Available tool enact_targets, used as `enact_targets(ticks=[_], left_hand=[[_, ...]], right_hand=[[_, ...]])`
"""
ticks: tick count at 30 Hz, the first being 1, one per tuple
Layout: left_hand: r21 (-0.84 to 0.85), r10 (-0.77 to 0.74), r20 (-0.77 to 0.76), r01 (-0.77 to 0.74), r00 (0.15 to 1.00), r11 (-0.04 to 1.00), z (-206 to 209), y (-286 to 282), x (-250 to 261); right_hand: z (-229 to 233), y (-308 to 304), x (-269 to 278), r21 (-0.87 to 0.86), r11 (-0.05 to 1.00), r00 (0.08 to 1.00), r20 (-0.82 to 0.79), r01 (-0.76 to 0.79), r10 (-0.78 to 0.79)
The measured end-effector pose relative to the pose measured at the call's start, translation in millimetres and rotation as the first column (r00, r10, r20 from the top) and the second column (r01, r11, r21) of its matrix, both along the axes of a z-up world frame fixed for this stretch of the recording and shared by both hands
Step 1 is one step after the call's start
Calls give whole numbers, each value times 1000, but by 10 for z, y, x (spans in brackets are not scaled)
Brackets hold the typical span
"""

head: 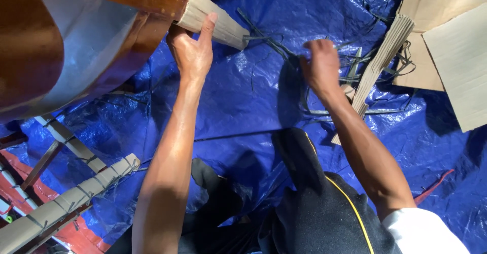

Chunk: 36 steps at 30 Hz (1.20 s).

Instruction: Wrapping table legs with protective cardboard and securing them with plastic straps.

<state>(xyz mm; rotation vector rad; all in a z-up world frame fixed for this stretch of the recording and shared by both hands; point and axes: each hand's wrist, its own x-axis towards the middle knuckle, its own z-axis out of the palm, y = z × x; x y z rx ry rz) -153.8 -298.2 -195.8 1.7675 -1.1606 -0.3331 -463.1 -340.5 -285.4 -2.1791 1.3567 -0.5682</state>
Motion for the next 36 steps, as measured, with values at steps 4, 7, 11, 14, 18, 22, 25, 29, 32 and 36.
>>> enact_targets(ticks=[4, 7, 11, 14, 18, 22, 25, 29, 32, 36], left_hand=[[0, -3, 15, 3, 1000, 1000, -9, -2, 11], [-5, -5, -38, 5, 999, 1000, 58, -17, -28], [-8, -11, 44, 11, 999, 1000, 104, -23, -41], [-4, 12, 77, -12, 997, 1000, 96, -30, -32], [-10, 15, 62, -14, 998, 1000, 38, -50, -24], [34, 34, 40, -36, 999, 999, -9, -48, -12], [39, 63, 100, -67, 993, 997, 1, -67, -29], [-34, 38, 102, -35, 994, 999, 18, -55, -45], [-6, 15, 28, -15, 999, 1000, 10, -41, -35], [46, 51, 35, -53, 998, 998, 2, -63, -46]], right_hand=[[-479, -146, 156, -55, 990, 973, -198, -132, 119], [-473, -271, 145, 291, 956, 983, 163, 37, -88], [3, -512, 76, 547, 808, 710, 658, -220, -252], [578, -571, 105, 573, 700, 548, 779, -426, -305], [936, -580, 199, 534, 604, 360, 846, -592, -394], [1280, -536, 358, 584, 503, 382, 806, -637, -452], [1375, -554, 394, 552, 448, 373, 823, -703, -428], [1670, -600, 270, 508, 428, 337, 845, -747, -416], [1946, -632, 37, 340, 515, 208, 932, -787, -298], [1557, -748, -942, 252, 642, -36, 916, -724, -401]])
